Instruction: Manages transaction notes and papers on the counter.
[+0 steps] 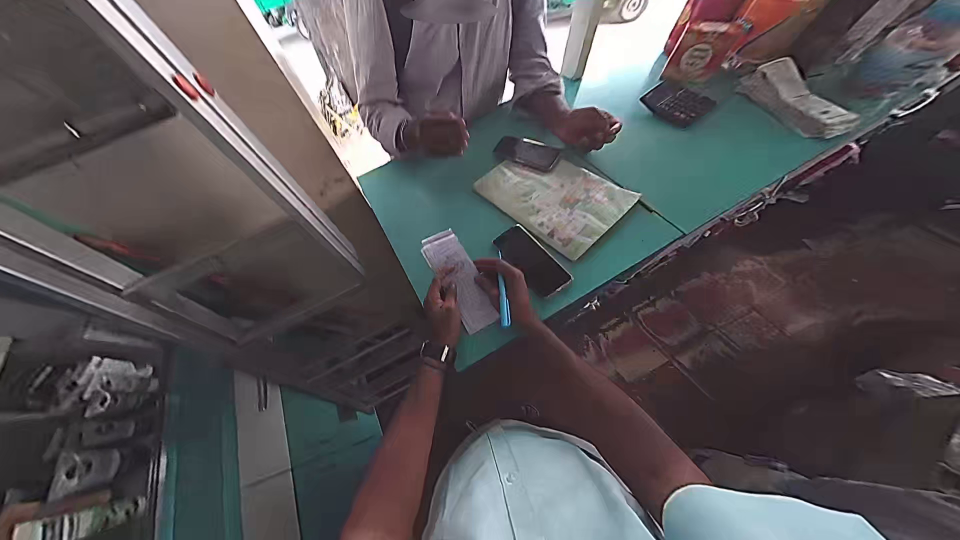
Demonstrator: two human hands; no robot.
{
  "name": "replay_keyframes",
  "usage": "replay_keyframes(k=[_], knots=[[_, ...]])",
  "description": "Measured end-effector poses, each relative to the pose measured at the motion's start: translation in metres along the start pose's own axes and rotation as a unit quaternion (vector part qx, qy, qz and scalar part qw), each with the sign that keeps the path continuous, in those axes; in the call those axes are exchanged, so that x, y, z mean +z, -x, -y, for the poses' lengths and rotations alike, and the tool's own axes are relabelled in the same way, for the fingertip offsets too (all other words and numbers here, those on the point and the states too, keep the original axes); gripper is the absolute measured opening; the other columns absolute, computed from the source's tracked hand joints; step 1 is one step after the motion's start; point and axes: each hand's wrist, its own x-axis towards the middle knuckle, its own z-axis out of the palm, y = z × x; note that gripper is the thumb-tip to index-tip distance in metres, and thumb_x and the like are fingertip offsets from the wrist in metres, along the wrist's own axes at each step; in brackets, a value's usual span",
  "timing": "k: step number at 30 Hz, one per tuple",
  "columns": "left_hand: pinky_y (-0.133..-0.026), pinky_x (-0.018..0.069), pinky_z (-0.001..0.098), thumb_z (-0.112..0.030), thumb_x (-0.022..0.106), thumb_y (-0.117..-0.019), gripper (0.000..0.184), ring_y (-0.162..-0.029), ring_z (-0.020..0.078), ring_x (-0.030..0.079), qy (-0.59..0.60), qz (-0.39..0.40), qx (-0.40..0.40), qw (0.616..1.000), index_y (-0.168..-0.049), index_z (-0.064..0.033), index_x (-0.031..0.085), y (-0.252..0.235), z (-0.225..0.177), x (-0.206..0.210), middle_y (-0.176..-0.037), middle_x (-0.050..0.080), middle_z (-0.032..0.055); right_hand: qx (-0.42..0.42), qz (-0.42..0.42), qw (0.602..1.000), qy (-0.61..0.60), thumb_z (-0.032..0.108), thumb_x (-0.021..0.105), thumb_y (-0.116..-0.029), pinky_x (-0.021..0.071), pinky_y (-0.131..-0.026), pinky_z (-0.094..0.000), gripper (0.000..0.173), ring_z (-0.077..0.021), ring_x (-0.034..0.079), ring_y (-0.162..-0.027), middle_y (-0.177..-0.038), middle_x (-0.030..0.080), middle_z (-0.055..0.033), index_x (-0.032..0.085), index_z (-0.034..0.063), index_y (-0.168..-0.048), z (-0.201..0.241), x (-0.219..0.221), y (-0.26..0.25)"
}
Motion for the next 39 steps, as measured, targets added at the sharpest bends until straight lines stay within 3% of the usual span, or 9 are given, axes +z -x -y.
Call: replay_keyframes(k=[2,7,10,16,22,25,27,39], knots=[[-0.101,0.0518,0.032,-0.002,0.047,-0.1043,0.033,-0.116,0.0161,0.064,0.037,-0.001,0.001,0.999,-0.135,0.0021,0.059,-0.005,-0.001,0.001,-0.132,0.065,0.0157,0.003,-0.025,0.999,-0.025,0.005,0.07,-0.0926,0.0602,-0.084,-0.034,0.029,-0.0148,0.072,-0.093,-0.109,0.074,-0.0108,0.068,-0.0001,-0.121,-0.002,0.001,-0.006],[-0.103,0.0508,0.0308,-0.002,0.038,-0.1062,0.04,-0.115,0.0162,0.063,0.13,-0.005,-0.026,0.991,-0.144,0.0067,0.048,-0.008,-0.008,-0.004,-0.131,0.062,0.021,-0.015,-0.035,0.999,-0.017,0.007,0.068,-0.0921,0.0586,-0.09,-0.032,0.026,-0.0131,0.072,-0.097,-0.107,0.075,-0.0104,0.071,-0.0014,-0.116,-0.01,0.004,-0.015],[-0.095,0.0555,0.0308,0.001,0.043,-0.1046,0.042,-0.102,0.0132,0.069,0.157,-0.022,-0.054,0.986,-0.147,0.0019,0.042,-0.004,-0.005,-0.003,-0.115,0.07,0.0152,-0.014,-0.024,1.0,-0.001,0.008,0.069,-0.0922,0.0586,-0.088,-0.0324,0.027,-0.0125,0.072,-0.095,-0.107,0.075,-0.0094,0.07,0.0008,-0.118,-0.011,0.004,-0.011],[-0.098,0.0569,0.0329,0.006,0.047,-0.1013,0.061,-0.107,0.0176,0.072,0.158,-0.032,-0.067,0.985,-0.157,0.0,0.022,-0.006,-0.006,-0.001,-0.122,0.07,0.0204,-0.007,-0.012,1.0,-0.013,0.006,0.068,-0.0926,0.0596,-0.087,-0.0295,0.026,-0.0121,0.072,-0.094,-0.106,0.075,-0.0111,0.07,-0.0021,-0.117,-0.007,0.004,-0.014],[-0.101,0.0559,0.0337,0.0,0.048,-0.1028,0.061,-0.113,0.0184,0.07,0.109,-0.02,-0.079,0.991,-0.159,-0.0014,0.026,-0.006,-0.001,-0.002,-0.127,0.069,0.0188,-0.006,-0.011,1.0,-0.024,0.005,0.067,-0.0918,0.0599,-0.086,-0.029,0.027,-0.0123,0.072,-0.093,-0.107,0.075,-0.012,0.07,-0.0035,-0.117,-0.008,0.003,-0.013],[-0.107,0.0528,0.0331,-0.003,0.051,-0.1031,0.048,-0.119,0.0173,0.068,0.061,-0.013,-0.063,0.996,-0.15,0.006,0.045,-0.006,-0.001,-0.003,-0.132,0.067,0.0198,-0.005,-0.012,0.999,-0.037,0.001,0.064,-0.0899,0.0596,-0.086,-0.0288,0.029,-0.0126,0.072,-0.095,-0.11,0.074,-0.0135,0.069,-0.0051,-0.118,-0.007,0.003,-0.012],[-0.105,0.0532,0.0322,-0.004,0.052,-0.1029,0.043,-0.118,0.0156,0.068,0.043,-0.014,-0.057,0.997,-0.145,0.0064,0.051,-0.005,-0.002,-0.003,-0.13,0.068,0.019,-0.006,-0.016,0.999,-0.038,0.0,0.063,-0.0897,0.0594,-0.085,-0.0281,0.029,-0.0127,0.072,-0.094,-0.11,0.074,-0.0141,0.069,-0.0057,-0.118,-0.006,0.003,-0.012],[-0.104,0.0541,0.0325,-0.009,0.05,-0.1058,0.043,-0.115,0.0158,0.069,0.09,-0.004,-0.06,0.994,-0.147,0.0051,0.048,-0.006,-0.004,-0.005,-0.127,0.069,0.0178,-0.017,-0.01,0.999,-0.03,0.001,0.064,-0.0916,0.0593,-0.089,-0.0281,0.032,-0.0128,0.073,-0.099,-0.113,0.074,-0.0135,0.067,-0.0056,-0.123,-0.003,0.004,-0.012]])
